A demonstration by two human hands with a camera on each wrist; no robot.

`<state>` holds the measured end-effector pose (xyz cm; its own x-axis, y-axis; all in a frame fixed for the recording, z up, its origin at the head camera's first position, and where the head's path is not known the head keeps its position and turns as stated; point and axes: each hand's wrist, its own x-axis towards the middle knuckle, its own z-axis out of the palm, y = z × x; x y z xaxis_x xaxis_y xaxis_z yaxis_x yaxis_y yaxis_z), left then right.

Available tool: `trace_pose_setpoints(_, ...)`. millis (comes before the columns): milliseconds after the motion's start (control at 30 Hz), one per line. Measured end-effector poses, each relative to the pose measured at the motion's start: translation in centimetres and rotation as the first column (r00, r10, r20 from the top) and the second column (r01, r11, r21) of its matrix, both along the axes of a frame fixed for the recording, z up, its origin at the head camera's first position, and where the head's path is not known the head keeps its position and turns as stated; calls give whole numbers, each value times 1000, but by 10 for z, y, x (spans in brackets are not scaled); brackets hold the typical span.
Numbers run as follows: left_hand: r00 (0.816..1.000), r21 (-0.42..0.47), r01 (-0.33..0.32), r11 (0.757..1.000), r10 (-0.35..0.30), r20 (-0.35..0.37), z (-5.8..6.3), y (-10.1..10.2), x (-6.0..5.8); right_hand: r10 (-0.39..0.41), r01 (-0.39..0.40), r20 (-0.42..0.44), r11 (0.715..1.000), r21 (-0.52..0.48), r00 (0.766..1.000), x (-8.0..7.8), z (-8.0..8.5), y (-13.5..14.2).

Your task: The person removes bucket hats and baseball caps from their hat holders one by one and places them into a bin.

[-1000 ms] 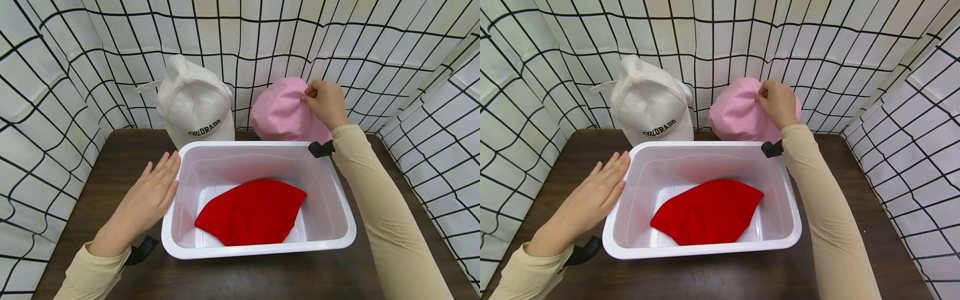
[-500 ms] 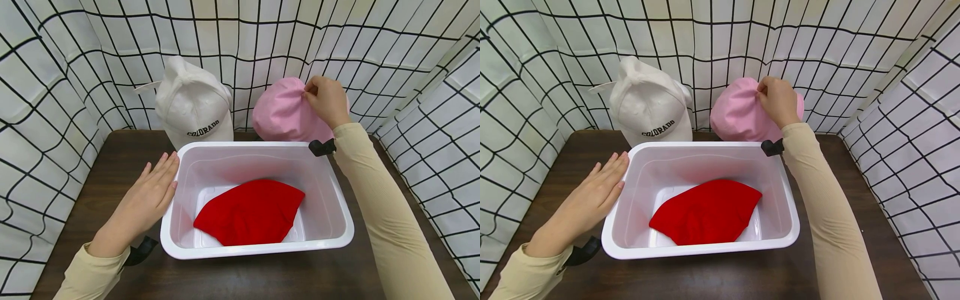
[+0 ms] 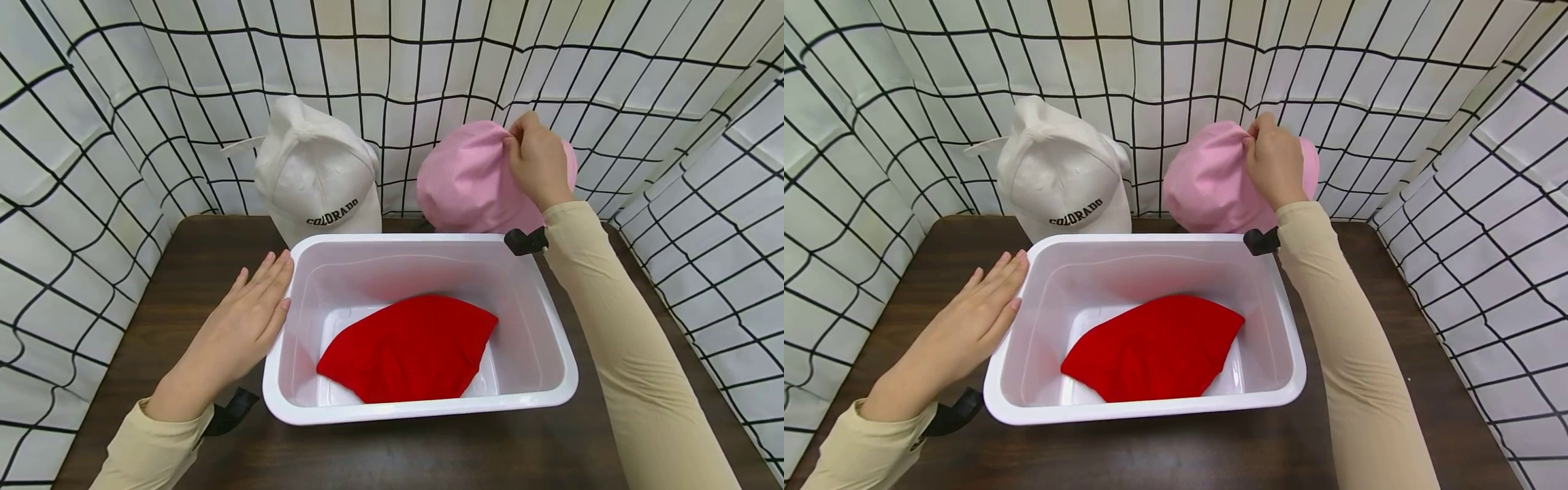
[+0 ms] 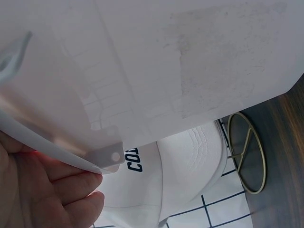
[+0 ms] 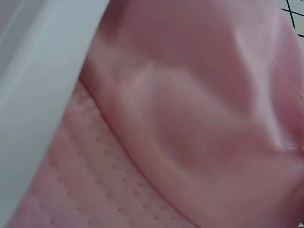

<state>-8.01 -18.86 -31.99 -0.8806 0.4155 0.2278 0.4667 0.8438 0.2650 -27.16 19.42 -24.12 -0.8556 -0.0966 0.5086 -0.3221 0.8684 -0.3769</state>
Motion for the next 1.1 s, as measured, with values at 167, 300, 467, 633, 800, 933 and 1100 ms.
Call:
trace_pose_setpoints(167, 1000, 0, -5, 1000, 5, 8, 0, 0, 1, 56, -57, 29, 998, 1, 998, -3, 0, 3)
trace_pose_setpoints(300, 1000, 2, -3, 1000, 3, -4, 0, 0, 1, 79, -82, 118, 996, 22, 990, -6, 3, 7)
trace_pose_setpoints(467, 1000, 4, -1, 1000, 1, -13, -1, -1, 1, 72, -84, 194, 995, 52, 978, -9, 6, 9)
trace_pose_setpoints(633, 1000, 4, 1, 1000, -1, -17, -1, -1, 1, 64, -75, 206, 996, 48, 976, -11, 6, 10)
trace_pose_setpoints(800, 1000, 5, 1, 1000, -1, -19, -1, -1, 1, 90, -99, 146, 994, 55, 985, -10, 6, 10)
trace_pose_setpoints(933, 1000, 1, 4, 1000, -4, -18, -1, -1, 0, 94, -98, 81, 994, 50, 992, -11, 4, 8)
trace_pose_setpoints(1100, 1000, 3, 10, 1000, -10, -25, -1, 0, 0, 76, -75, -14, 997, 8, 997, -11, 1, 5)
